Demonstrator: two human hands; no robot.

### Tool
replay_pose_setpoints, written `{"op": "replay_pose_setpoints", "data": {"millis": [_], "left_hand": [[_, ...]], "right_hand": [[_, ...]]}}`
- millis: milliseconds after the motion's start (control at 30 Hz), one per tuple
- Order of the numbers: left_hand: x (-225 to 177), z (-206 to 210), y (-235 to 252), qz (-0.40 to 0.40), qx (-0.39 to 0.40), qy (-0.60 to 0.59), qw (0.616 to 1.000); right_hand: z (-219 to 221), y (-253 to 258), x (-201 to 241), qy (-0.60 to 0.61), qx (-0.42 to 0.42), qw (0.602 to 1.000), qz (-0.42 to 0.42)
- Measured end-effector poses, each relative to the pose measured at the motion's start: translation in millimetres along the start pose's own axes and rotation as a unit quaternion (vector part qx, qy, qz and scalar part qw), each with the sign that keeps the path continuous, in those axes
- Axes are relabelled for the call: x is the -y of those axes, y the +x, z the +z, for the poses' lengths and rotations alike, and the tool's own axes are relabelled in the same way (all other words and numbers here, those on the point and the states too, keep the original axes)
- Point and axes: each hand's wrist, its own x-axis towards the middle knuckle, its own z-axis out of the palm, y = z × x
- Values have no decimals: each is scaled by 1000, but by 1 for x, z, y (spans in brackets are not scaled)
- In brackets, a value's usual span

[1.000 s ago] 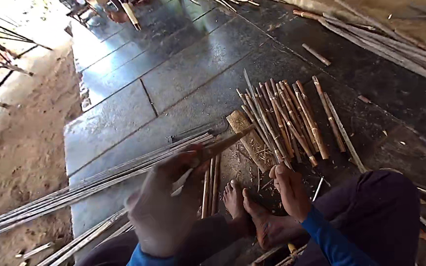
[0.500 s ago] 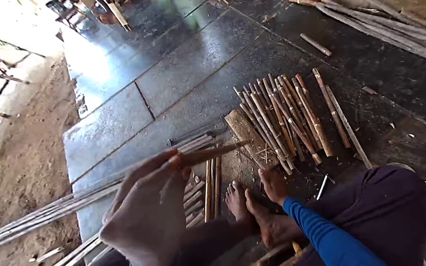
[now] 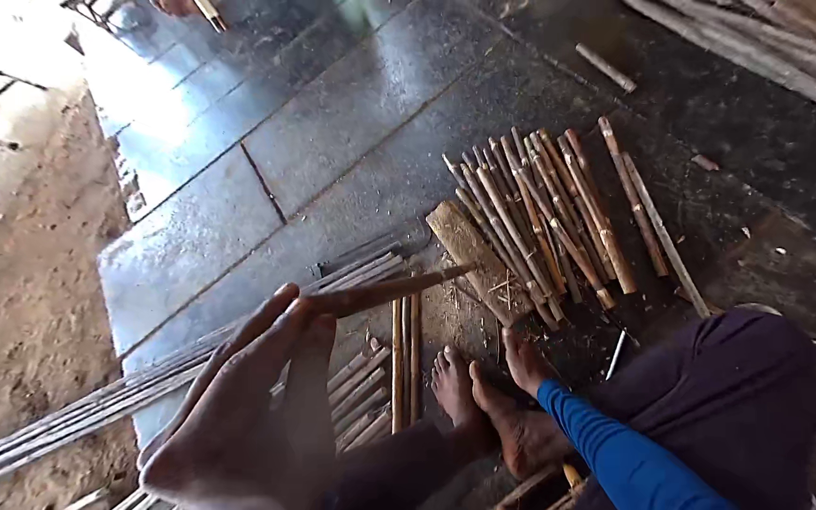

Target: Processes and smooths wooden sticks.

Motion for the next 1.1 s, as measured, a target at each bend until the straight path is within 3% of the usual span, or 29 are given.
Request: {"op": "replay_pose_setpoints", "data": {"millis": [133, 267, 367, 433, 500, 533, 633, 700, 767, 833, 933, 967, 1033, 1100], "left_hand": [[6, 3, 4, 5, -20, -10, 1000], [8, 2, 6, -14, -23, -48, 998], [7, 3, 2, -35, -22, -36, 999], [5, 1, 1, -41, -15, -11, 999], [7, 2, 5, -27, -17, 15, 999], [8, 3, 6, -22, -21, 25, 999], [5, 1, 1, -24, -19, 48, 998], [7, 1, 6, -11, -22, 55, 998], [7, 3, 5, -9, -27, 65, 998], [4, -1, 0, -17, -18, 76, 997], [6, 1, 4, -10, -26, 68, 997], [6, 2, 3, -10, -29, 70, 997], [5, -2, -3, -18, -20, 67, 997], [7, -3, 0, -15, -22, 54, 998]], "right_hand": [[-11, 6, 15, -5, -1, 999, -49], [-25, -13, 30, 1, 18, 999, 34], [-14, -8, 24, -9, 5, 1000, -27], [-14, -18, 24, -2, 1, 1000, 22], [-32, -26, 55, 17, 13, 997, 72], [-37, -25, 62, 12, 25, 998, 56], [-4, -10, 0, -6, -53, 995, -87], [-17, -14, 16, 10, 7, 1000, -13], [-8, -4, 14, -3, -53, 998, -43], [-15, -14, 20, -5, 33, 999, 30], [-5, 5, 11, -18, -64, 997, -32], [-11, -1, 22, -5, -52, 997, -48], [-18, -20, 30, -37, -9, 999, 0], [-12, -7, 17, -55, -28, 997, 40]]}}
